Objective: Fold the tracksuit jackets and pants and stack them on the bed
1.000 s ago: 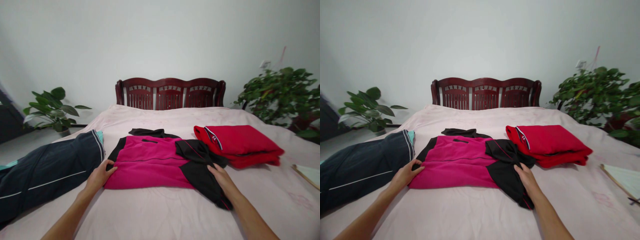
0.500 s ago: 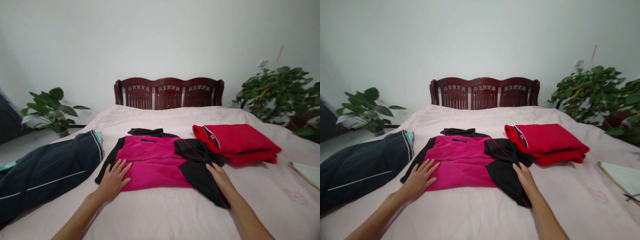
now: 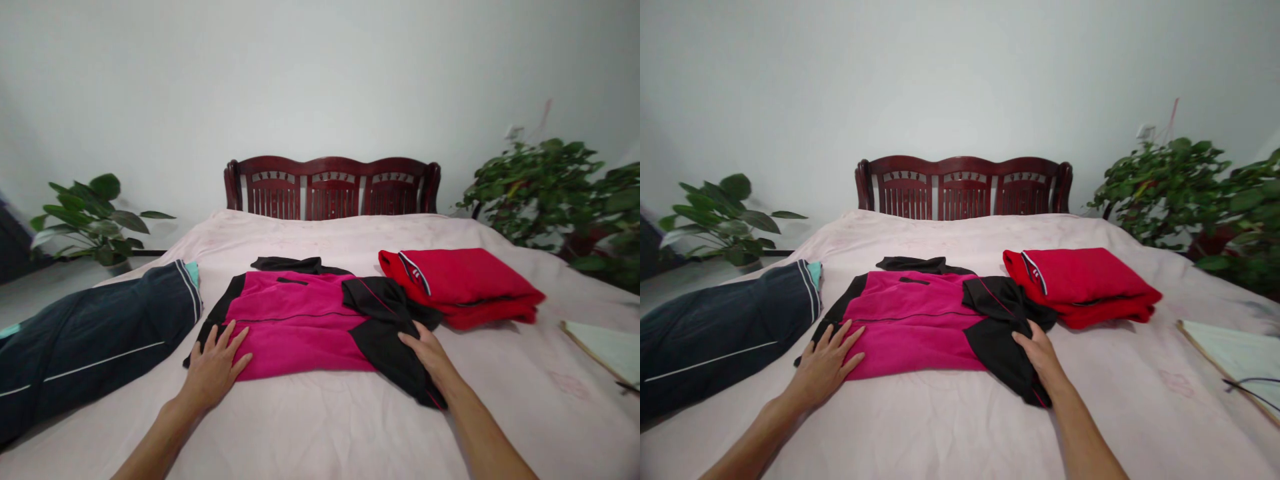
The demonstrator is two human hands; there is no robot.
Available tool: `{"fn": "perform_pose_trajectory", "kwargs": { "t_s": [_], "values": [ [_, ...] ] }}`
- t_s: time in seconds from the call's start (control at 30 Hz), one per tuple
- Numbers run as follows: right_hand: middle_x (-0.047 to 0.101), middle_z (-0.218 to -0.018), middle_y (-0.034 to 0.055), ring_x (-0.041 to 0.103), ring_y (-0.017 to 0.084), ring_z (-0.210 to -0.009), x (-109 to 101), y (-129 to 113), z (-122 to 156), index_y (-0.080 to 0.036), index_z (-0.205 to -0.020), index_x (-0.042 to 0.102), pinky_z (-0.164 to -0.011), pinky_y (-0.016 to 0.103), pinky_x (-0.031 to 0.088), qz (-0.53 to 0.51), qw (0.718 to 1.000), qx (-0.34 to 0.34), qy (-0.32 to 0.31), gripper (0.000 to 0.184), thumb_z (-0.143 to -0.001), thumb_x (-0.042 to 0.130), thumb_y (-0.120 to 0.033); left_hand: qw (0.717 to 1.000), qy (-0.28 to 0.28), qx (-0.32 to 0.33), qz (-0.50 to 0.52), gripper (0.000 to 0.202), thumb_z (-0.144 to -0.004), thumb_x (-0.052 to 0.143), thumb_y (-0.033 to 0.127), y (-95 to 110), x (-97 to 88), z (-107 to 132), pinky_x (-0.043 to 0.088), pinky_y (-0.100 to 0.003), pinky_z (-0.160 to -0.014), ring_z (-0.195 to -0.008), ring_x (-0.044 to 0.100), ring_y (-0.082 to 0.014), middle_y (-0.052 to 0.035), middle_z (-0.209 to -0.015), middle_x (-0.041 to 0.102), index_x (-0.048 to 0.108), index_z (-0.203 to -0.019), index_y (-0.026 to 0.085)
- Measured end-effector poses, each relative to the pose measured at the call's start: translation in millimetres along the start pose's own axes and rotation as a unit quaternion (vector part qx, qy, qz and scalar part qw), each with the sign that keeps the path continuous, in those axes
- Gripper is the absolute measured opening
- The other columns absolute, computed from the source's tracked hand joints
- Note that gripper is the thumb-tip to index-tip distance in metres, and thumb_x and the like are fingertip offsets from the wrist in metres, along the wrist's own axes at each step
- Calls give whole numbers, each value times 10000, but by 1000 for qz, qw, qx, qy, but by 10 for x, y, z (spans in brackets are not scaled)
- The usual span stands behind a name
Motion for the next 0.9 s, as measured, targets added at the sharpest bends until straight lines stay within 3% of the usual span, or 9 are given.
{"fn": "perform_pose_trajectory", "kwargs": {
  "t_s": [0.17, 0.3, 0.37, 0.4, 0.53, 0.6, 0.67, 0.77, 0.9],
  "values": [
    [717, -1185, 57, 640, 283, -1142, 0, -118, 79, -231, -1183, 685, -995, 426, 499, -68, 997, -20, 26, 504, -750, 646, -486, 997, 45, 8, 67, 460, -891, 493, 362, 41, -55, -29, 222, -661, -1102, -1423, 309, -420, -130, -1465, 518, 636, -1305, 222],
    [648, -1315, 44, 555, 261, -1264, 56, -473, 213, -246, -1256, 651, -1118, 431, 387, -67, 992, -103, 23, 507, -811, 625, -488, 939, 68, 29, 337, 308, -858, 573, 397, 385, -239, -96, 306, -499, -1147, -1283, 524, -304, -78, -1230, 701, 751, -1067, 257],
    [632, -1338, 27, 525, 241, -1296, 169, -729, 337, -266, -1264, 648, -1154, 428, 334, -27, 985, -168, -19, 448, -859, 592, -450, 853, 4, -21, 521, 277, -843, 620, 410, 688, -291, -164, 416, -429, -1078, -1165, 611, -268, -76, -1147, 730, 753, -1024, 249],
    [634, -1335, 15, 529, 228, -1291, 244, -849, 413, -284, -1264, 647, -1155, 424, 334, -9, 980, -195, -46, 414, -882, 569, -421, 789, -59, -59, 609, 290, -846, 631, 409, 882, -276, -200, 459, -405, -1033, -1120, 638, -257, -92, -1131, 733, 745, -1042, 227],
    [679, -1257, -9, 607, 190, -1177, 594, -1206, 768, -343, -1212, 678, -1087, 394, 420, 42, 947, -259, -186, 350, -902, 528, -283, 453, -286, -169, 827, 411, -898, 597, 451, 1737, -129, -336, 540, -334, -897, -952, 702, -207, -148, -1110, 721, 669, -1162, 145],
    [698, -1221, 6, 627, 195, -1141, 732, -1301, 930, -323, -1141, 720, -1053, 388, 449, 50, 922, -270, -273, 325, -874, 552, -247, 338, -322, -201, 861, 422, -932, 532, 473, 1997, -6, -436, 562, -335, -838, -844, 717, -197, -139, -1007, 741, 674, -1110, 116],
    [698, -1223, 21, 623, 214, -1151, 780, -1337, 1020, -297, -1099, 742, -1048, 391, 451, 52, 901, -262, -342, 307, -829, 605, -244, 274, -309, -230, 881, 376, -963, 488, 414, 2090, 126, -546, 572, -352, -816, -782, 721, -198, -108, -896, 757, 684, -1072, 112],
    [684, -1250, 25, 622, 235, -1153, 650, -1257, 944, -288, -1178, 705, -1030, 390, 458, 60, 904, -197, -374, 409, -772, 661, -277, 226, -242, -219, 918, 288, -963, 494, 279, 2003, 156, -697, 544, -375, -922, -862, 733, -202, -81, -886, 778, 684, -1131, 142],
    [740, -1088, 32, 679, 248, -969, 317, -991, 694, -237, -1123, 717, -833, 330, 533, 137, 919, -99, -355, 432, -694, 695, -285, 245, -133, -129, 952, 355, -948, 518, 220, 1715, -223, -791, 439, -380, -1090, -1156, 651, -190, -54, -1103, 761, 613, -1290, 226]
  ]
}}
Point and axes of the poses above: each hand's wrist, its own z-axis away from the middle knuckle, its own x-axis out of the palm, y = z × x, the point moved 5 cm from there along -z, towards the middle knuckle
